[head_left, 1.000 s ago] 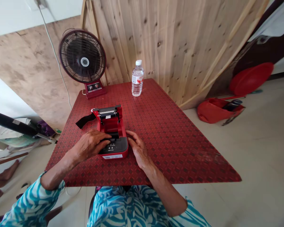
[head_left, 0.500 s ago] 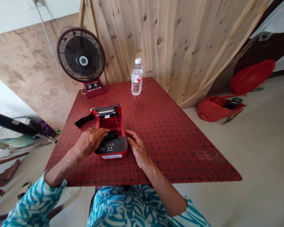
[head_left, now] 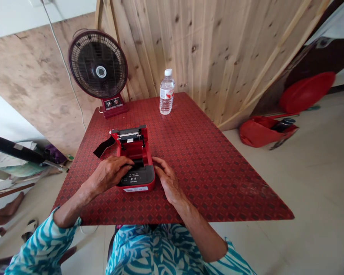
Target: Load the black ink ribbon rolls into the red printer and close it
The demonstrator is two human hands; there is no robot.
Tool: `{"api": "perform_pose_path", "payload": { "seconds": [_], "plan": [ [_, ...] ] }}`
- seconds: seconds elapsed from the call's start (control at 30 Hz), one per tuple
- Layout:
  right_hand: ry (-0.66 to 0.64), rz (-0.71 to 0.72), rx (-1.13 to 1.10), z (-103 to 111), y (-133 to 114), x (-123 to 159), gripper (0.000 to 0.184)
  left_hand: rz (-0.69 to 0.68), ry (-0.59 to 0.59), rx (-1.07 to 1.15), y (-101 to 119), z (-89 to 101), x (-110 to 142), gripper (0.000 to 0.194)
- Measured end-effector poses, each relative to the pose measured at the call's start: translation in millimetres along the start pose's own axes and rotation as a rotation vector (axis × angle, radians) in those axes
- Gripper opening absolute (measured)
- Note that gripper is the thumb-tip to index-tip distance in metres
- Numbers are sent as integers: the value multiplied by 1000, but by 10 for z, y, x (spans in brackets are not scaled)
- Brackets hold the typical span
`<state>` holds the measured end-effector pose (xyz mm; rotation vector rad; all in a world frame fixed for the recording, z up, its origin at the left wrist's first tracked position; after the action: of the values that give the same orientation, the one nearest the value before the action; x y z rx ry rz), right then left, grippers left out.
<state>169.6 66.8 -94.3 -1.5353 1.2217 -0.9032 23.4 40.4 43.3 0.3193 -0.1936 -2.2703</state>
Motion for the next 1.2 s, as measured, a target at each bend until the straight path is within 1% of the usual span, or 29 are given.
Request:
{"api": "perform_pose_path", "payload": {
  "seconds": [0.17, 0.4, 0.6, 0.8, 0.87, 1.0, 1.1, 1.2],
  "plan": [
    [-3, -7, -12, -6, 0, -6, 33, -1, 10, 5, 42, 29, 28, 17],
    [-13, 9, -8, -10, 4, -7, 33, 17, 22, 11, 13, 53, 43, 19],
    [2, -15, -19, -14, -12, 5, 32, 35, 90, -55, -47, 56, -2, 21],
    [4, -20, 0, -3, -22, 10, 32, 120, 201, 62, -168, 180, -76, 18],
    [2, -26, -10, -6, -14, 13, 33, 103, 184, 80, -119, 182, -51, 16],
    [-8, -41, -28, -19, -3, 21, 34, 1, 113, 14, 142, 133, 95, 16],
    [-12, -39, -40, -23, -4, 21, 33, -9, 115, -56, 271, 117, 202, 17],
    [-9, -25, -44, -17, -2, 15, 32, -28, 132, -132, 348, 99, 224, 17]
  ]
}}
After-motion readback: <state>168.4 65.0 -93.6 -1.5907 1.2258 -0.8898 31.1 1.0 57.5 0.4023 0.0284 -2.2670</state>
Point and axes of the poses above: each hand's wrist, its own x-axis away from the middle knuckle, its own z-axis out of the back of the hand, y = z × x, the point moved 9 cm from there along -x, towards the middle knuckle, and after that the axes turned 10 degrees about -y, right-handed, at the moved point
